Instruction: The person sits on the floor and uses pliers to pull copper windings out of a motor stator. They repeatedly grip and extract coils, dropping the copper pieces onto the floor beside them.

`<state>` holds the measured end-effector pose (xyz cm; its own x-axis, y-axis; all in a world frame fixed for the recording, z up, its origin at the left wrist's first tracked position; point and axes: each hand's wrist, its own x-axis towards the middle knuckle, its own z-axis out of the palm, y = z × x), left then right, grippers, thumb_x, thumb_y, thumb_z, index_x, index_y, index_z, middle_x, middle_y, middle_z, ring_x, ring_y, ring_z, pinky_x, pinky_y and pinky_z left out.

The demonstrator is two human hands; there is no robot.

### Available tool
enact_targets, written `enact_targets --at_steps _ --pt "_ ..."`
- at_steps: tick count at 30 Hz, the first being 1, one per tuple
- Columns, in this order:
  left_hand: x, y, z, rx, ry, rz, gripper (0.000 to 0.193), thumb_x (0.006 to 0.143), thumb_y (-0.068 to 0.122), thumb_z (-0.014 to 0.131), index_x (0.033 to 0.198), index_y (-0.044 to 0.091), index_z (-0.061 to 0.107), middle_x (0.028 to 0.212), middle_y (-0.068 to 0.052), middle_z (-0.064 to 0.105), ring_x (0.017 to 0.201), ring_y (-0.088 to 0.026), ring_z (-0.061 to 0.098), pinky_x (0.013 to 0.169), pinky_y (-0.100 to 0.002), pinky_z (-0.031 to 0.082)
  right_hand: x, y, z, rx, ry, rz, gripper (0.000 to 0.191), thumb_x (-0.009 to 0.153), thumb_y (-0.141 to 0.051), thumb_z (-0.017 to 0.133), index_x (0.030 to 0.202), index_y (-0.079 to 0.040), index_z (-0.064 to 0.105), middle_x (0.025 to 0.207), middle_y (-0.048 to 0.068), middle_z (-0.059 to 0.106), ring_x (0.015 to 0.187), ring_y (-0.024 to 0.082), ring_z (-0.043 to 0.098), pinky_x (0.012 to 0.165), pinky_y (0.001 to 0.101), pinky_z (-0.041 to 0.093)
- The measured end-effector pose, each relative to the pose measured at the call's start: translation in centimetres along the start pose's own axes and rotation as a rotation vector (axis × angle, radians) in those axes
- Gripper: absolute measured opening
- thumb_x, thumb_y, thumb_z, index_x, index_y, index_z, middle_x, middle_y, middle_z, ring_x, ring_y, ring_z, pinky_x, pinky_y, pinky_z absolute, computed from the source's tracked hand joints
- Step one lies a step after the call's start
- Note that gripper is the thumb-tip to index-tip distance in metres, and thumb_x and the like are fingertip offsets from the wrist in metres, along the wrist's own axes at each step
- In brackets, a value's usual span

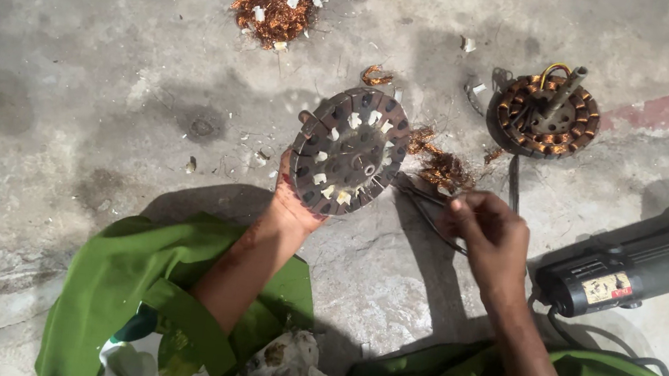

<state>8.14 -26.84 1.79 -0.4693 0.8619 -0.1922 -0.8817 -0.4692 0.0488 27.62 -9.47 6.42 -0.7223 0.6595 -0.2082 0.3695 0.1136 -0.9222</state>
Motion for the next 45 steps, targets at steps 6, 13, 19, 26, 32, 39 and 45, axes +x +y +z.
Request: enact_targets --at_steps 6,13,19,26,32,39,45 --pt "-0.4 -2.9 -2.1 0.066 0.18 0.049 0.051 0.101 0.049 0.064 0.125 0.004 0.062 0.12 -0.017 0.071 0.103 -0.031 0.073 0.089 -0.048 0.062 -3.1 -1.9 6.2 -0.32 -0.046 -0.344 0.028 0.081 -0.026 0.083 0.095 -0.004 0.072 0.087 0.009 0.076 0.069 0.015 0.073 0.058 0.0283 0.06" --pt "-0.4 -3.1 -1.7 0.101 0.239 0.033 0.064 0.093 0.056 0.065 0.126 0.001 0.066 0.115 -0.016 0.074 0.098 -0.03 0.074 0.084 -0.042 0.062 -1.9 -3.0 7.5 -0.466 -0.204 -0.347 0.022 0.09 -0.025 0.078 0.09 -0.004 0.075 0.079 0.011 0.077 0.061 0.015 0.072 0.058 0.0307 0.058" --pt "0.2 -2.9 -2.2 0.138 0.281 -0.015 0.069 0.093 0.06 0.062 0.129 0.002 0.065 0.12 -0.018 0.071 0.107 -0.032 0.07 0.092 -0.045 0.059 -1.6 -1.7 6.9 -0.438 -0.255 -0.129 0.014 0.093 -0.022 0.071 0.09 -0.01 0.078 0.075 0.006 0.078 0.048 0.01 0.064 0.044 0.0286 0.051" --pt "0.9 -1.7 -3.1 0.161 0.244 0.02 0.069 0.088 0.061 0.056 0.135 0.011 0.06 0.133 -0.015 0.066 0.12 -0.032 0.066 0.101 -0.052 0.056 1.2 -1.1 2.1 -0.665 -0.374 0.182 0.013 0.095 -0.023 0.067 0.098 -0.012 0.073 0.077 0.008 0.077 0.055 0.011 0.072 0.052 0.0262 0.057" --pt "1.3 -0.4 -3.0 0.104 0.222 0.09 0.068 0.098 0.058 0.051 0.139 0.005 0.058 0.139 -0.016 0.063 0.125 -0.031 0.064 0.11 -0.049 0.051 2.5 -1.6 -2.4 -0.96 -0.252 0.107 0.016 0.095 -0.022 0.068 0.102 -0.011 0.078 0.088 0.008 0.081 0.064 0.015 0.076 0.061 0.0304 0.064" --pt "1.4 -0.9 -4.3 0.041 0.138 0.075 0.063 0.102 0.054 0.049 0.138 0.003 0.06 0.136 -0.017 0.064 0.121 -0.031 0.066 0.105 -0.048 0.053 2.4 -3.7 -2.4 -0.686 -0.161 0.002 0.087 0.064 -0.035 0.087 0.137 -0.004 0.053 0.122 0.015 0.069 0.091 0.029 0.072 0.071 0.0413 0.065" --pt "0.8 -2.4 -4.1 0.04 0.012 0.004 0.063 0.109 0.056 0.048 0.134 0.0 0.06 0.127 -0.022 0.067 0.107 -0.034 0.071 0.09 -0.049 0.061 0.4 -1.2 5.1 -0.493 -0.455 0.191 0.03 0.092 -0.039 0.067 0.092 -0.009 0.074 0.081 0.008 0.077 0.067 0.016 0.072 0.062 0.0337 0.064"
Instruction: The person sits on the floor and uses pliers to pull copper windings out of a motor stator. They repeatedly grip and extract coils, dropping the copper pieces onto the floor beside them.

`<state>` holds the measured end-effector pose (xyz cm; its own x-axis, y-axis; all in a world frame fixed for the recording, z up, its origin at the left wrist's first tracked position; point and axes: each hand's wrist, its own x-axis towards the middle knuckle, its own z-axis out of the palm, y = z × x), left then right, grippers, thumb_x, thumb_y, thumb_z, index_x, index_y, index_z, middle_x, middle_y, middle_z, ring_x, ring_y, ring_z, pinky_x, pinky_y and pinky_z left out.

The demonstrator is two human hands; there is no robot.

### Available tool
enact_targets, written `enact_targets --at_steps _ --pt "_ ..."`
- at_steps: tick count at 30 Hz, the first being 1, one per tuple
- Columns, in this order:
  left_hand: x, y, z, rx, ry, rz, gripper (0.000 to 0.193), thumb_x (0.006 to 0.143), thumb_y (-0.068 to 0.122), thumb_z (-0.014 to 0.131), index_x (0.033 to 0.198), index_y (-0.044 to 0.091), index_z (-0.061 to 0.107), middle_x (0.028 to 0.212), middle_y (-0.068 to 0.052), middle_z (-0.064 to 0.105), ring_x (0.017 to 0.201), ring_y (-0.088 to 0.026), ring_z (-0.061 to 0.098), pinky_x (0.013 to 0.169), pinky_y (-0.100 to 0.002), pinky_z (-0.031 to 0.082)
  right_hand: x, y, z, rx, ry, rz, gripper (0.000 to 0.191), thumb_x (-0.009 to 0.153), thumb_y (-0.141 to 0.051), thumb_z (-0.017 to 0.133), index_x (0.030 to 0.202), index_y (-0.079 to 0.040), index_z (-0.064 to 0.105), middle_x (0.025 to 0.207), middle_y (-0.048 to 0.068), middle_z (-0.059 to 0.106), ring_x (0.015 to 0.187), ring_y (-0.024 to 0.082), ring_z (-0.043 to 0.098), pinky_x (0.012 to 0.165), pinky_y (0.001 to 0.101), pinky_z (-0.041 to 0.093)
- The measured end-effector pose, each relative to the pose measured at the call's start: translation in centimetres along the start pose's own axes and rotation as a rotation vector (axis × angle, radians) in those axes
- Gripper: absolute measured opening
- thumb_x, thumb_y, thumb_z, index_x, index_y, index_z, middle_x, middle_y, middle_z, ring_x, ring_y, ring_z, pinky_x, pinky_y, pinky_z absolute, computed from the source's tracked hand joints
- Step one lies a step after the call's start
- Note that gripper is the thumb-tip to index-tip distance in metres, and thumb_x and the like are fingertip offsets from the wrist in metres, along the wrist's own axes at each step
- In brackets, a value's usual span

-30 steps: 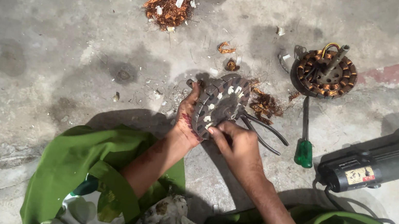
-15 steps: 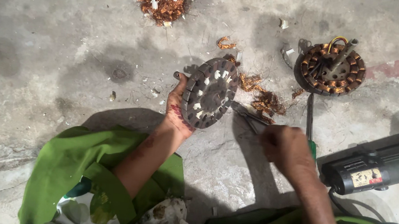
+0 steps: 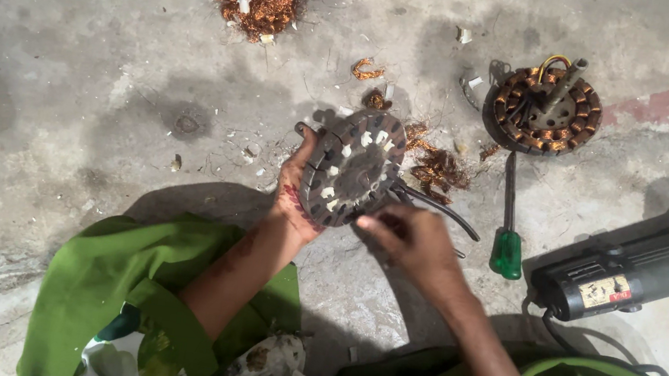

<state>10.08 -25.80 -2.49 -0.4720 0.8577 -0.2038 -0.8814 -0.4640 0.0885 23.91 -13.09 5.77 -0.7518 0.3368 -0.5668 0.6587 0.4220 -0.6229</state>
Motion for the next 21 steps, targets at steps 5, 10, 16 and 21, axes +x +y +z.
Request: enact_targets --at_steps 5,10,16,21 --pt "-0.3 0.3 0.8 0.157 0.159 -0.034 0.071 0.097 0.062 0.053 0.131 0.001 0.062 0.125 -0.022 0.07 0.102 -0.035 0.073 0.082 -0.05 0.062 0.0 -0.1 1.1 0.249 -0.039 -0.078 0.024 0.095 -0.025 0.064 0.081 -0.007 0.073 0.069 0.004 0.073 0.055 0.01 0.067 0.051 0.0279 0.06" --pt "0.4 0.9 0.4 0.128 0.014 0.011 0.071 0.106 0.062 0.055 0.143 0.001 0.056 0.139 -0.022 0.059 0.118 -0.035 0.062 0.1 -0.054 0.054 -0.3 1.0 -1.6 0.551 0.016 -0.155 0.022 0.096 -0.013 0.065 0.077 -0.007 0.074 0.068 0.007 0.072 0.053 0.011 0.063 0.046 0.026 0.053" --pt "0.5 1.8 0.6 0.14 0.188 -0.004 0.071 0.097 0.062 0.049 0.141 0.006 0.056 0.142 -0.019 0.059 0.125 -0.032 0.063 0.106 -0.048 0.053 -3.3 2.3 -10.0 0.974 0.321 -0.416 0.022 0.109 -0.011 0.064 0.088 -0.006 0.069 0.08 0.008 0.07 0.071 0.014 0.062 0.063 0.0262 0.049" --pt "0.2 2.0 2.1 0.213 0.282 -0.017 0.075 0.094 0.064 0.048 0.142 0.007 0.055 0.139 -0.019 0.061 0.124 -0.032 0.064 0.105 -0.049 0.054 -2.3 2.1 -10.7 -0.068 0.355 0.045 0.031 0.097 -0.035 0.066 0.108 -0.007 0.073 0.084 0.013 0.075 0.072 0.023 0.071 0.068 0.0398 0.058"
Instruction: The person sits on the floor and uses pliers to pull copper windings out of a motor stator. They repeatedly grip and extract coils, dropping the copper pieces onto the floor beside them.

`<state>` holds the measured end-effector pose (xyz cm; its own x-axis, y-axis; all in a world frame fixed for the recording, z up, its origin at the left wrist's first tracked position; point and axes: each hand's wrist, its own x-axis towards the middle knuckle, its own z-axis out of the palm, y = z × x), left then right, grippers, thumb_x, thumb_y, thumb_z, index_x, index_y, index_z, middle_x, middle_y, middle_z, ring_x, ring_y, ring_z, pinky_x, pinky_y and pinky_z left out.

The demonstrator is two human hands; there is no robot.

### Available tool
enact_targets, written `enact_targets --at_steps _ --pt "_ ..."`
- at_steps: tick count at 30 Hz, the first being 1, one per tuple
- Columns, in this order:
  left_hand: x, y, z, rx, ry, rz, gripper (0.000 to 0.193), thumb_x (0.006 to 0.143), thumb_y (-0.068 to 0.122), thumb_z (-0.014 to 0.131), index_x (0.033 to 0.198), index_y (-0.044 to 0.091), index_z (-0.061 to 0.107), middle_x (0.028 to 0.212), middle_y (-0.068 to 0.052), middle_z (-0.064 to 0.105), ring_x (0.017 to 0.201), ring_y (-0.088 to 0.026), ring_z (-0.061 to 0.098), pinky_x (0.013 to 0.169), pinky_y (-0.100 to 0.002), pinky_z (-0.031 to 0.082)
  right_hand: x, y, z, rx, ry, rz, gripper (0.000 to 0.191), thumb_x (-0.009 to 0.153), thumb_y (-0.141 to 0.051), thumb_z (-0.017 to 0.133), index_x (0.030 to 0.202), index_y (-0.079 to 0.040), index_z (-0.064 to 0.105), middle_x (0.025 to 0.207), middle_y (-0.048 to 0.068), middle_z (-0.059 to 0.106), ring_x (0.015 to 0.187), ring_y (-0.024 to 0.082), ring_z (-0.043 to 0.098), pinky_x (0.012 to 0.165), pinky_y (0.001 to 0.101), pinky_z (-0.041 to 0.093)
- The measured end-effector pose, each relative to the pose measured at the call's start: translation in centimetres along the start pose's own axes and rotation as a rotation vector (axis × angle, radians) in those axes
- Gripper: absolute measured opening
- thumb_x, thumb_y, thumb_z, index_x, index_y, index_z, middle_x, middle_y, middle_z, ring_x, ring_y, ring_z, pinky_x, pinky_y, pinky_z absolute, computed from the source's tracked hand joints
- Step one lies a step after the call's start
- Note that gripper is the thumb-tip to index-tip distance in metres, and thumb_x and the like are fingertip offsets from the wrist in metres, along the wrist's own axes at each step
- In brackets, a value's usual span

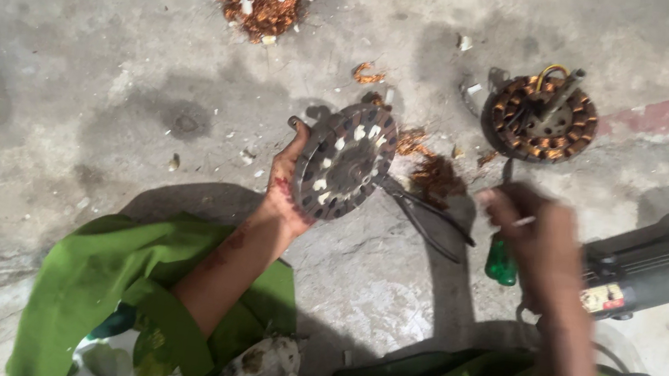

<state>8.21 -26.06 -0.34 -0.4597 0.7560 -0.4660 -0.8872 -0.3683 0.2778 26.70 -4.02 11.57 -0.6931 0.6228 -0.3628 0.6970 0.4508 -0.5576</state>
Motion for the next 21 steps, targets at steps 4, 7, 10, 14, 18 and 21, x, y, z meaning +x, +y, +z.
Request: enact_targets --at_steps 4,7,10,14,18,21 --pt "-0.1 -0.5 0.5 0.082 -0.032 -0.056 0.083 0.082 0.069 0.055 0.141 0.011 0.052 0.134 -0.017 0.064 0.118 -0.032 0.067 0.098 -0.05 0.057 0.3 -0.8 4.4 0.042 -0.133 -0.081 0.039 0.093 -0.039 0.064 0.117 -0.009 0.072 0.101 0.007 0.076 0.073 0.02 0.074 0.07 0.0393 0.063" --pt "0.1 -1.0 0.3 0.072 0.075 -0.093 0.089 0.078 0.066 0.066 0.142 0.007 0.052 0.13 -0.02 0.067 0.115 -0.036 0.069 0.097 -0.051 0.059 0.5 -1.3 7.1 0.172 -0.102 -0.278 0.033 0.096 -0.034 0.064 0.11 -0.006 0.073 0.089 0.01 0.076 0.071 0.016 0.071 0.065 0.0387 0.061" --pt "0.6 -1.2 -0.1 0.004 0.047 -0.115 0.091 0.08 0.066 0.07 0.143 0.003 0.054 0.129 -0.023 0.068 0.113 -0.036 0.069 0.097 -0.049 0.058 0.4 -1.2 7.7 0.398 -0.139 -0.158 0.028 0.102 -0.029 0.053 0.097 -0.008 0.072 0.072 0.007 0.07 0.055 0.015 0.063 0.05 0.0352 0.057" --pt "0.8 -0.8 -0.5 0.025 0.096 -0.108 0.083 0.078 0.065 0.069 0.136 0.006 0.058 0.125 -0.02 0.07 0.109 -0.034 0.071 0.094 -0.048 0.059 0.4 -0.2 4.5 0.813 -0.087 -0.291 0.033 0.112 -0.022 0.047 0.087 -0.008 0.064 0.069 0.004 0.062 0.055 0.011 0.054 0.048 0.0261 0.044" --pt "0.7 -0.4 -0.6 0.017 0.09 -0.051 0.073 0.081 0.061 0.07 0.13 0.007 0.06 0.123 -0.015 0.07 0.11 -0.031 0.072 0.097 -0.049 0.059 -0.2 0.1 0.2 0.741 0.032 -0.3 0.024 0.112 -0.025 0.054 0.103 -0.008 0.07 0.081 0.004 0.07 0.063 0.013 0.062 0.055 0.0279 0.05" --pt "0.6 -0.4 -0.4 -0.014 0.085 -0.056 0.068 0.084 0.06 0.069 0.126 0.007 0.062 0.12 -0.015 0.072 0.109 -0.03 0.072 0.095 -0.048 0.06 0.0 -1.0 -0.2 0.124 -0.017 -0.197 0.029 0.097 -0.03 0.062 0.117 -0.012 0.073 0.092 0.002 0.077 0.066 0.014 0.069 0.058 0.0322 0.058"
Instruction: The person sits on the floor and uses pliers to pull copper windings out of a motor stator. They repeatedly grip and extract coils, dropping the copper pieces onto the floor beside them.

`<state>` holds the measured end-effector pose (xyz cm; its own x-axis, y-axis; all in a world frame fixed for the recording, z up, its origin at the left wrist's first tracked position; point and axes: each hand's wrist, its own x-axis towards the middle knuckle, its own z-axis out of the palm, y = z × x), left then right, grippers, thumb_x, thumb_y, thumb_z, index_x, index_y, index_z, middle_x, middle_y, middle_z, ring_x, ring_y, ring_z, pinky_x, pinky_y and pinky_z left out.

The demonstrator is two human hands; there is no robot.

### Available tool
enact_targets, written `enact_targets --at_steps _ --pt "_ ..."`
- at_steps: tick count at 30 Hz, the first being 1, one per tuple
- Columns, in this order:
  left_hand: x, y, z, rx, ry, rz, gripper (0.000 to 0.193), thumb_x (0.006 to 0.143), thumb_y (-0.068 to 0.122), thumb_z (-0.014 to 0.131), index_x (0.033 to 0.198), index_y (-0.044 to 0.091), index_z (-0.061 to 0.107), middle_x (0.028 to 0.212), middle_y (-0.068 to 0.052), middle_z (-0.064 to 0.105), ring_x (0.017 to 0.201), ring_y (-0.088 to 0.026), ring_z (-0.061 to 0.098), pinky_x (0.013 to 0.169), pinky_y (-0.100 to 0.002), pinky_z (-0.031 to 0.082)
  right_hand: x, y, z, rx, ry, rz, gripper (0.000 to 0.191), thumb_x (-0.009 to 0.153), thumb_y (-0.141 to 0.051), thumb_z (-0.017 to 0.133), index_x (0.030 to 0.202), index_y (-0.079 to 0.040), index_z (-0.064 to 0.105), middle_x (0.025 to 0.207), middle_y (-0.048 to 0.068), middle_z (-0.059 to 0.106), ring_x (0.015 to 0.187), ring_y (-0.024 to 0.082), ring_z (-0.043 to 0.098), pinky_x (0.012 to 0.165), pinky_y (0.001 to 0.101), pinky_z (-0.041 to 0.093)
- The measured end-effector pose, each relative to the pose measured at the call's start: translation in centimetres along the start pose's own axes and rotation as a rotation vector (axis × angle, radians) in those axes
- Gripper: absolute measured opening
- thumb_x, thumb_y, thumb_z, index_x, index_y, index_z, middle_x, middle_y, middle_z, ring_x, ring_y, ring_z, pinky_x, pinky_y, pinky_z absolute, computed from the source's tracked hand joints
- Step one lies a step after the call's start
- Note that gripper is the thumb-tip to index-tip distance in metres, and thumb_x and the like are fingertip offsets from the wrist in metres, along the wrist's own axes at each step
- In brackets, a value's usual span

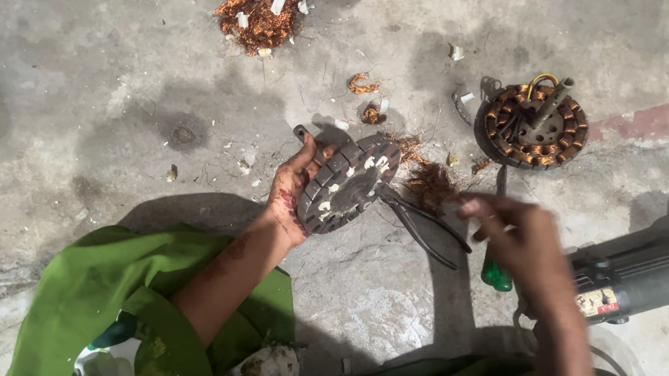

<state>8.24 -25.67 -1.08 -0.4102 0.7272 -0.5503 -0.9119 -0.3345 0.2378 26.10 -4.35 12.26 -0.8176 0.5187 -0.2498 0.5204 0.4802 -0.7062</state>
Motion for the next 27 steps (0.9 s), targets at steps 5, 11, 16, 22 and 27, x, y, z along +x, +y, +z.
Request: enact_targets --at_steps 5,11,16,22,27 --pt "-0.1 -0.4 0.1 0.027 0.019 -0.077 0.067 0.086 0.06 0.067 0.126 0.007 0.065 0.11 -0.015 0.075 0.095 -0.029 0.074 0.083 -0.043 0.062 -0.2 -1.7 5.8 -0.141 -0.042 -0.069 0.04 0.08 -0.037 0.075 0.115 -0.018 0.075 0.099 0.001 0.076 0.069 0.017 0.074 0.059 0.0364 0.061" --pt "-0.4 -1.2 0.0 0.061 -0.029 -0.05 0.058 0.095 0.056 0.062 0.123 0.005 0.063 0.103 -0.012 0.074 0.085 -0.025 0.074 0.075 -0.039 0.063 -1.2 -2.2 9.8 -0.244 0.161 -0.501 0.028 0.088 -0.03 0.079 0.102 -0.007 0.073 0.093 0.008 0.075 0.081 0.016 0.073 0.07 0.0337 0.062" --pt "-0.4 -1.5 0.3 0.088 0.02 -0.032 0.052 0.096 0.051 0.058 0.119 0.005 0.066 0.103 -0.013 0.075 0.085 -0.022 0.074 0.076 -0.038 0.063 -1.1 -0.9 9.3 -0.05 0.074 -0.279 0.008 0.09 -0.014 0.072 0.091 -0.009 0.079 0.083 0.003 0.076 0.064 0.009 0.069 0.051 0.027 0.054" --pt "-0.3 -1.1 0.4 0.034 0.006 -0.029 0.048 0.1 0.052 0.056 0.113 0.006 0.06 0.102 -0.01 0.072 0.088 -0.022 0.075 0.076 -0.037 0.066 -1.8 -0.5 8.6 0.691 -0.077 -0.193 0.008 0.089 -0.003 0.073 0.096 -0.005 0.077 0.083 0.005 0.075 0.061 0.008 0.06 0.049 0.022 0.045" --pt "0.2 -1.5 -0.5 0.093 -0.046 -0.018 0.049 0.098 0.05 0.057 0.118 0.005 0.065 0.101 -0.013 0.074 0.08 -0.022 0.074 0.07 -0.035 0.064 -1.8 -0.8 6.7 0.663 0.038 -0.161 0.004 0.092 -0.006 0.071 0.09 -0.005 0.075 0.079 0.007 0.073 0.054 0.008 0.057 0.043 0.0226 0.044"
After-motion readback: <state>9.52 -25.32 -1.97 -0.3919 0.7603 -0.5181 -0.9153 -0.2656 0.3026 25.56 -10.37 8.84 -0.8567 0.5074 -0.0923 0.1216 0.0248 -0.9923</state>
